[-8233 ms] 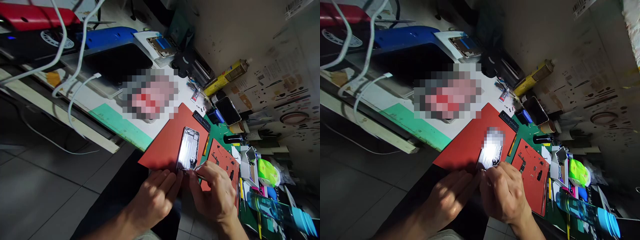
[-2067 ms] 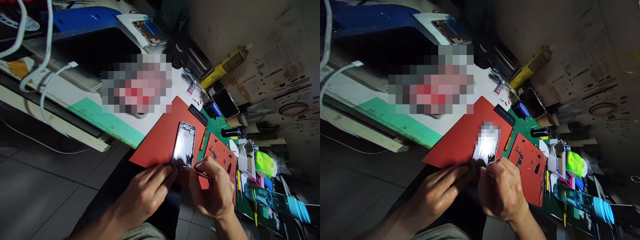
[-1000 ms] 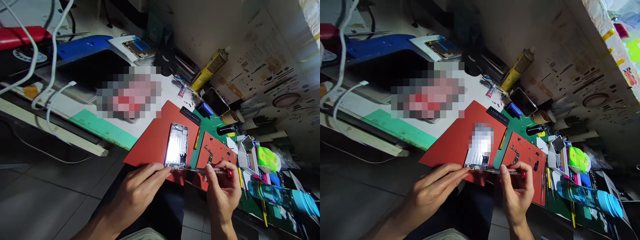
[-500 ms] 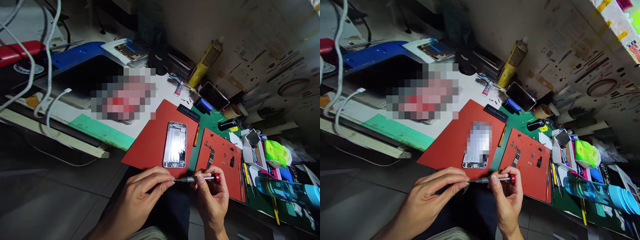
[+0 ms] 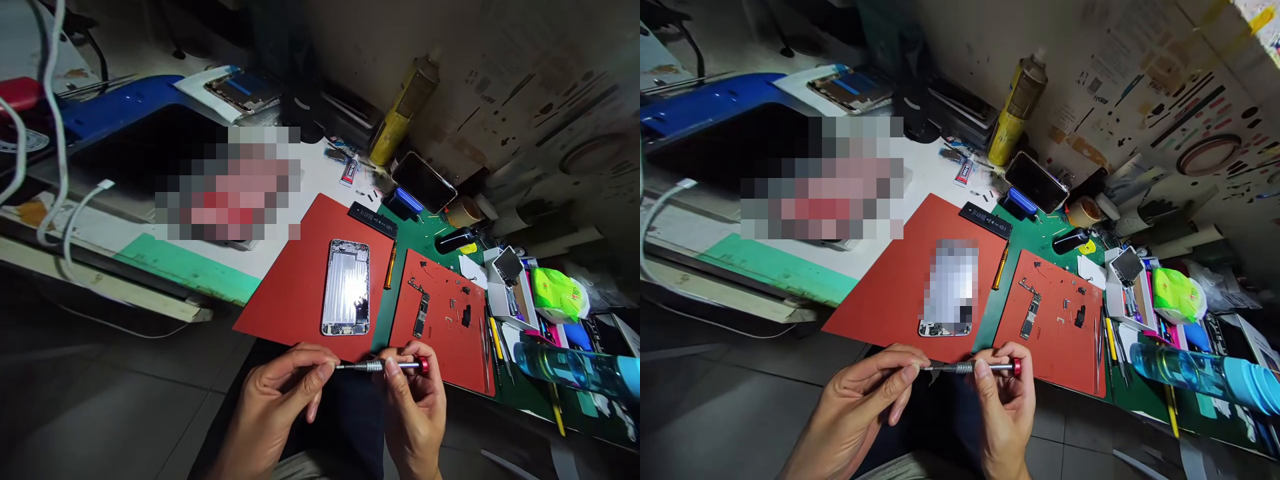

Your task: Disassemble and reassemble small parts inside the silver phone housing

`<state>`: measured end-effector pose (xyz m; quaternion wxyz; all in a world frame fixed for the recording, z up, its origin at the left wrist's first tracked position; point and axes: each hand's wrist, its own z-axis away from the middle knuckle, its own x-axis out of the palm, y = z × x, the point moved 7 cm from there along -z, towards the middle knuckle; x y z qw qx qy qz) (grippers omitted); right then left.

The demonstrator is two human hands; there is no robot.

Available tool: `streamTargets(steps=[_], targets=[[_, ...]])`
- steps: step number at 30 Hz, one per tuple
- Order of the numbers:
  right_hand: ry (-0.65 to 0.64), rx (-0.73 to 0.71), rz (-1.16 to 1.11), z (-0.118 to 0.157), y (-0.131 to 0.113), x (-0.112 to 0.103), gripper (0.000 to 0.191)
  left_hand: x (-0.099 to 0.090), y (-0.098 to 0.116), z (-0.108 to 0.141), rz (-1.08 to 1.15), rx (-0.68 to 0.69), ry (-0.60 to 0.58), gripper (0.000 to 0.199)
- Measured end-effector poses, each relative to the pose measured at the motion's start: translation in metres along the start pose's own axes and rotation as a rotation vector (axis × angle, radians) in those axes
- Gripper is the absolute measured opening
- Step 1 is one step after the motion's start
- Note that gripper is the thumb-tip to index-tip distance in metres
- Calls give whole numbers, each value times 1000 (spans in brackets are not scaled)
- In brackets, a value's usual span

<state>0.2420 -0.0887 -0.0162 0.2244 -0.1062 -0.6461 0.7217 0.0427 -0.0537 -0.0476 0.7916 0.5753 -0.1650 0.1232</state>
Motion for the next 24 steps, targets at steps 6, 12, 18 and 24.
streamTargets(steps=[6, 12, 18, 24], targets=[[64, -113, 99, -5, -14, -21, 33, -13, 5, 3, -139, 65, 104, 24], [50, -287, 216, 8, -38, -18, 29, -1, 32, 10, -661, 561, -8, 12], [43, -329, 286, 24, -49, 0, 22, 17, 42, 17, -900, 822, -116, 13], [-8, -332, 351, 21, -47, 4, 16, 19, 38, 17, -895, 807, -168, 16]])
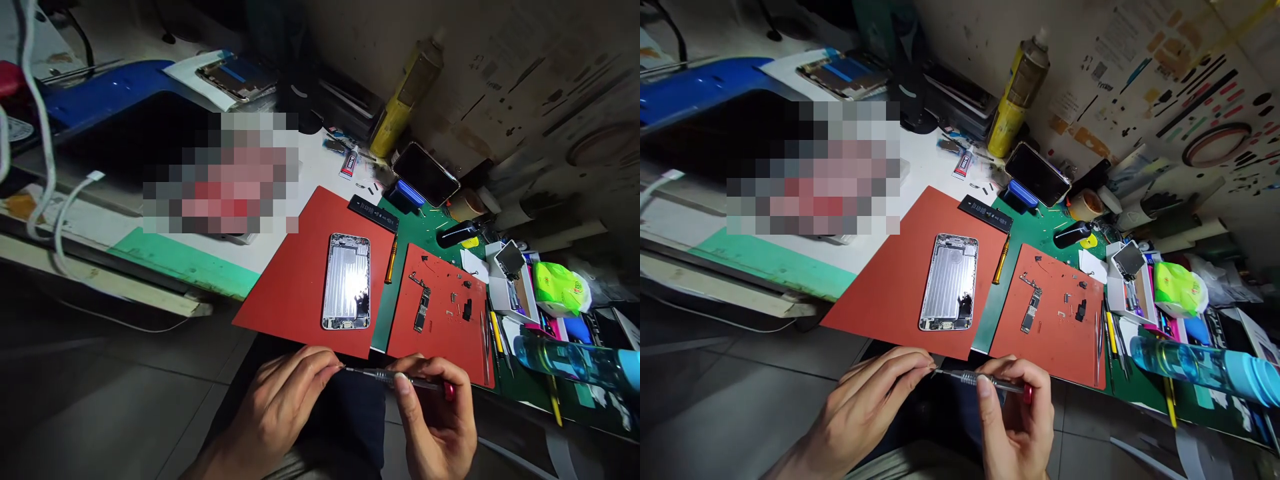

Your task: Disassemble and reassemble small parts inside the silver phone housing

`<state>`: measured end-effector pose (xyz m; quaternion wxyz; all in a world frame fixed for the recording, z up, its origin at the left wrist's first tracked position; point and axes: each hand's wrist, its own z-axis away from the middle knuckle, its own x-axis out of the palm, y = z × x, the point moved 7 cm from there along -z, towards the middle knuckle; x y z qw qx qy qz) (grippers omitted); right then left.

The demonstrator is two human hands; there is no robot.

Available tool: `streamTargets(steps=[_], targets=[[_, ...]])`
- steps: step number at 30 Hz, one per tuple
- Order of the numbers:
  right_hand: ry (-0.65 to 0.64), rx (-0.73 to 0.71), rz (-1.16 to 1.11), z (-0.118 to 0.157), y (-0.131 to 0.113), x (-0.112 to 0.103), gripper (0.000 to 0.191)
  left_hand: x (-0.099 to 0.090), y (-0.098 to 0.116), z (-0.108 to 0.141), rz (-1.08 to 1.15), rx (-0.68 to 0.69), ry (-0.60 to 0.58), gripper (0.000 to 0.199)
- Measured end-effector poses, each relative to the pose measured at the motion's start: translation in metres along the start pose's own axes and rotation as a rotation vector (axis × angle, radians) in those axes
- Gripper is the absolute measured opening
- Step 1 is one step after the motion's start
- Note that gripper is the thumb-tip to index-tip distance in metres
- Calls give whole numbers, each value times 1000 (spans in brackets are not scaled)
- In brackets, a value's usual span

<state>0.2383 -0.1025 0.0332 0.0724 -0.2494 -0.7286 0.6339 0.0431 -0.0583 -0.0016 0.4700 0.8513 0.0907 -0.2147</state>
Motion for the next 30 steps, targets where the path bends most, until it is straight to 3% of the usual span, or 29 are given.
streamTargets(steps=[6, 16, 30], targets=[[-93, -101, 23, -6, 2, -2, 20, -3, 6, -8, 11, 26, -3, 17], [-84, -31, 63, -2, -5, 4, 17, -3, 9, -10, -36, 45, -3, 19], [-121, -46, 89, -4, -12, 1, 21, -3, 10, -6, -53, 76, -31, 17]])
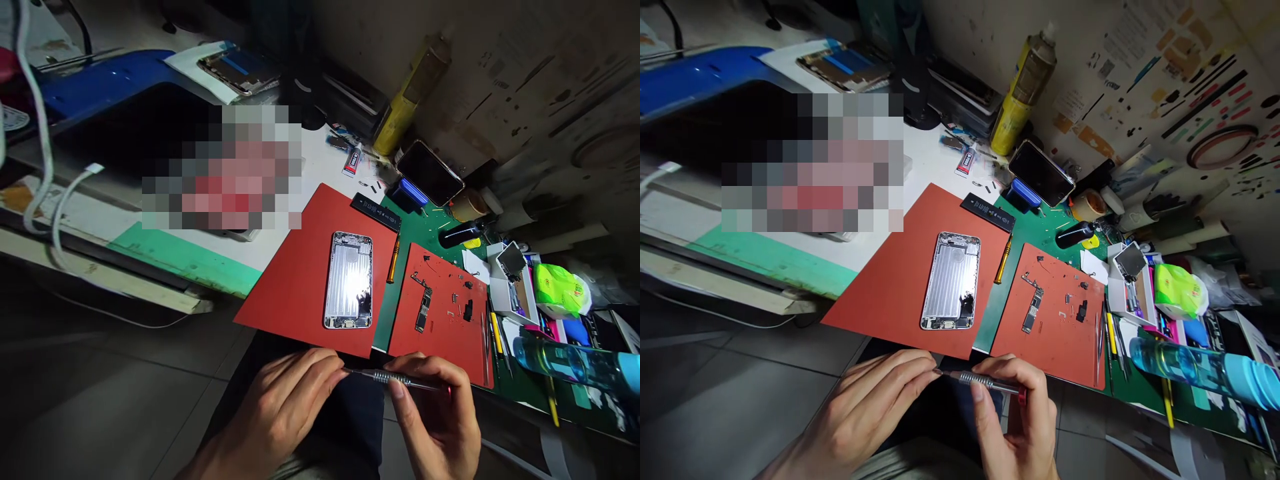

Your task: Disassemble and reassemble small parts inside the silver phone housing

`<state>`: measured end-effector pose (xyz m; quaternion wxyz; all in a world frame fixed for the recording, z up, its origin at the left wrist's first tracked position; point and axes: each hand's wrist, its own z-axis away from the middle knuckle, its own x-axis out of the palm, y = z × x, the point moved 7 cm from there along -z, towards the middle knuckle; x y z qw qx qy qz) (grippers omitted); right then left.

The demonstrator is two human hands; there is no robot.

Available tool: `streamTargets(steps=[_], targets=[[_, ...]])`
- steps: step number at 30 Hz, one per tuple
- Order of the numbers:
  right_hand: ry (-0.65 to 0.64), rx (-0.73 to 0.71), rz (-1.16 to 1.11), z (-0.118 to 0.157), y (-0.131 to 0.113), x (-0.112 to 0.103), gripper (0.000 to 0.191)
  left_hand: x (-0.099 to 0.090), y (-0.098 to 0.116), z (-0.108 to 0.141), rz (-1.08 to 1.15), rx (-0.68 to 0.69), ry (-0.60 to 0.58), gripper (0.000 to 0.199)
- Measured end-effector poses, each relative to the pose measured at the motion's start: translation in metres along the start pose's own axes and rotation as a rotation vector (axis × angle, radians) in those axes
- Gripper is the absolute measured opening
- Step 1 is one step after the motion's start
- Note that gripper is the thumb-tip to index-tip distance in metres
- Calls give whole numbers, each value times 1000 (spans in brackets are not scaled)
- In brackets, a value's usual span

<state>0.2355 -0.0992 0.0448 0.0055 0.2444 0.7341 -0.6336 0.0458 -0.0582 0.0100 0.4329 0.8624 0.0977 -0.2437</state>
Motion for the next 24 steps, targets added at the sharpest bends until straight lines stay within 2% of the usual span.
streamTargets(steps=[4, 8, 15, 20, 24], targets=[[26, -21, 12, -5, -2, -7, 22, -6, 2, 6, -135, 38, 58, 15], [48, -190, 59, -18, -15, -12, 30, -14, 5, 10, -291, 153, 169, 31], [-60, -338, 212, -37, -26, 10, 40, 2, -7, 11, -347, 206, 122, 33], [-163, -340, 286, -40, -22, 22, 44, 5, -9, 8, -336, 188, 115, 36], [-194, -377, 346, -43, -25, 26, 45, 5, -7, 5, -342, 190, 119, 32]])
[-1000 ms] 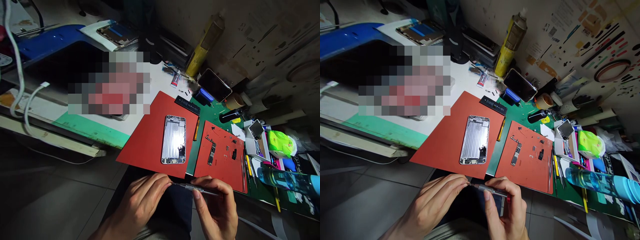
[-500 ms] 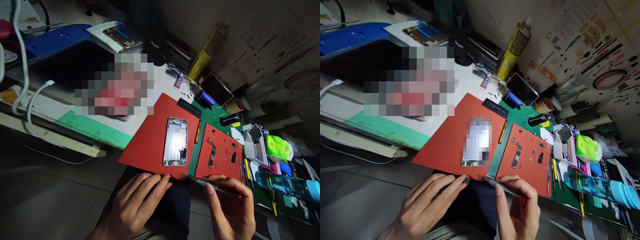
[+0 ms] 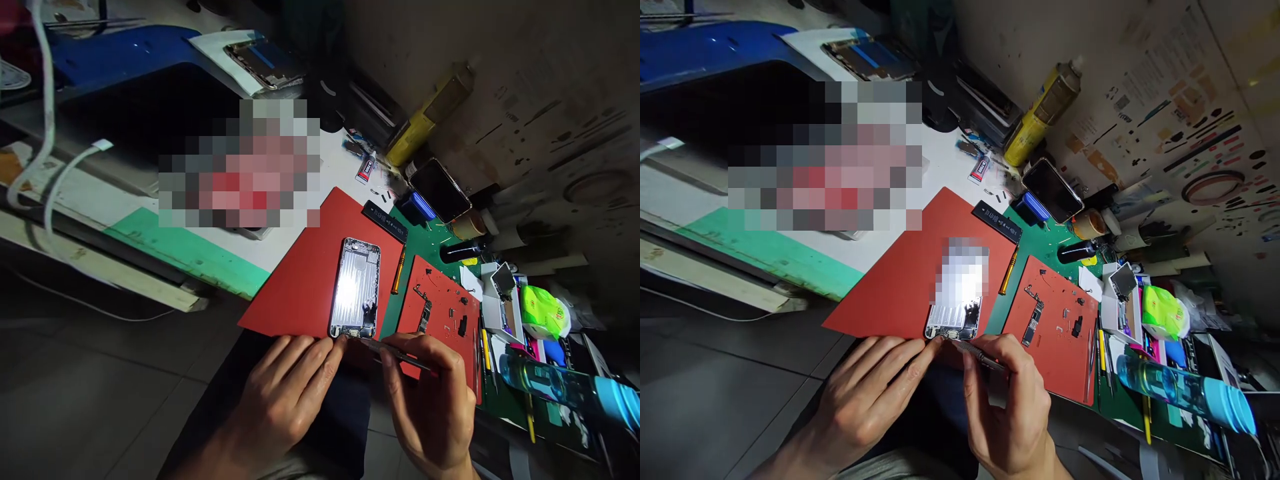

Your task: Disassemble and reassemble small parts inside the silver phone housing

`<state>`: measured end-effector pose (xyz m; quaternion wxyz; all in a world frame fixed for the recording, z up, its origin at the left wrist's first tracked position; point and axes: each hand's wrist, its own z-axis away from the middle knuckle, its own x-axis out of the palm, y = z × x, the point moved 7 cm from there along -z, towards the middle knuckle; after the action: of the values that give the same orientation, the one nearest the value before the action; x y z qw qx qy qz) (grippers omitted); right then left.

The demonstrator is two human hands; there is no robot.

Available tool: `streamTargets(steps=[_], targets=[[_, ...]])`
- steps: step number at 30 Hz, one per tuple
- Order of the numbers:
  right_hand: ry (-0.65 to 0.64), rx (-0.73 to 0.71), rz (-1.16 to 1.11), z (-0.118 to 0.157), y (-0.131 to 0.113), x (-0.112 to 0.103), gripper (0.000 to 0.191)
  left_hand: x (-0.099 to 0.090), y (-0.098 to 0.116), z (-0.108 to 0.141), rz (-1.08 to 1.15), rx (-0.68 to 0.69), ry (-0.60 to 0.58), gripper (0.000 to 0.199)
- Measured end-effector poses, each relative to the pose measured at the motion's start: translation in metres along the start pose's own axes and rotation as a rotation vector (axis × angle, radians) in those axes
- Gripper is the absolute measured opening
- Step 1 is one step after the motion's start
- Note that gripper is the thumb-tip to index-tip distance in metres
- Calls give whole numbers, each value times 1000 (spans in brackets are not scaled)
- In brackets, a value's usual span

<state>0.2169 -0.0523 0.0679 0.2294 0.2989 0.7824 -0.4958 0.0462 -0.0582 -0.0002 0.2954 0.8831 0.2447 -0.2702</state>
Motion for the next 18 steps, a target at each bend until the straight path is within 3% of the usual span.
streamTargets(steps=[5, 18], targets=[[-22, -65, 36, -8, -7, 2, 41, -1, 0, 0, 3, -10, 60, 27], [-91, -101, 76, -15, -12, 8, 38, -1, 1, -1, -22, -3, 67, 23]])
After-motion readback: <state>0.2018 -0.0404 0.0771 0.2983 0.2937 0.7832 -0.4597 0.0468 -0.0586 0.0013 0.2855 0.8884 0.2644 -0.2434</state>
